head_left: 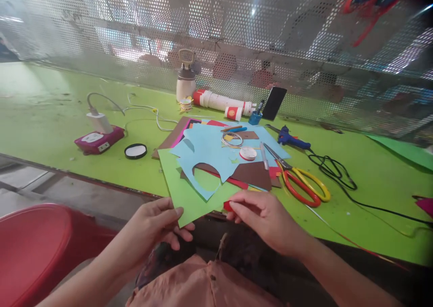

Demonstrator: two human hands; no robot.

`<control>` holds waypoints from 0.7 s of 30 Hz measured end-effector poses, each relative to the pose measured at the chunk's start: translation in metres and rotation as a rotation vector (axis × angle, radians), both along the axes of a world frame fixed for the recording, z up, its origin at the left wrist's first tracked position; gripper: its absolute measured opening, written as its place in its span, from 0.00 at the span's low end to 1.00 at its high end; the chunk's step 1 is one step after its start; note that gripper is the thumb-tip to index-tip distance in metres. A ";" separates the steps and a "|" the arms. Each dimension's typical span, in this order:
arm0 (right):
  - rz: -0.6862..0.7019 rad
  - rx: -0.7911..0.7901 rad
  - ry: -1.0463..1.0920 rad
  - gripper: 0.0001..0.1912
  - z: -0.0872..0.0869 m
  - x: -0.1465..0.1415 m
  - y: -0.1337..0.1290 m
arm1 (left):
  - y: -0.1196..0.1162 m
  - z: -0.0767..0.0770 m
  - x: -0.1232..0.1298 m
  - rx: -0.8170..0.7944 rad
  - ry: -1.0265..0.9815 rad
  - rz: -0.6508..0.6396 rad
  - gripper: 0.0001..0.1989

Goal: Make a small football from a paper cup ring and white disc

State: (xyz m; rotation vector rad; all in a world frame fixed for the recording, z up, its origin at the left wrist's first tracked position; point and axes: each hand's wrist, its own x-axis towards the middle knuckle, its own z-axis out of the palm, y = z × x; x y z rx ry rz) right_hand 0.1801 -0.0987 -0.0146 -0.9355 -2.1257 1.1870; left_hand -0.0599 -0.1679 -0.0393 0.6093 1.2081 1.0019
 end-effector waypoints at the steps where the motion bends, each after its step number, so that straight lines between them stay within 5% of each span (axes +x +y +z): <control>1: 0.015 0.192 -0.001 0.11 -0.003 -0.005 -0.004 | -0.002 -0.002 0.003 0.011 -0.007 0.007 0.14; 4: 0.078 0.650 0.010 0.11 -0.013 -0.020 -0.010 | -0.007 -0.006 0.010 0.014 -0.056 0.005 0.13; 7: 0.100 0.839 -0.024 0.11 -0.023 -0.033 -0.013 | -0.009 -0.009 0.017 -0.002 -0.119 0.023 0.13; 15: 0.116 1.017 -0.113 0.11 -0.040 -0.052 -0.019 | -0.015 -0.012 0.022 0.051 -0.215 0.091 0.07; 21: 0.124 0.978 -0.200 0.10 -0.044 -0.052 -0.024 | -0.016 -0.015 0.021 0.028 -0.330 0.168 0.10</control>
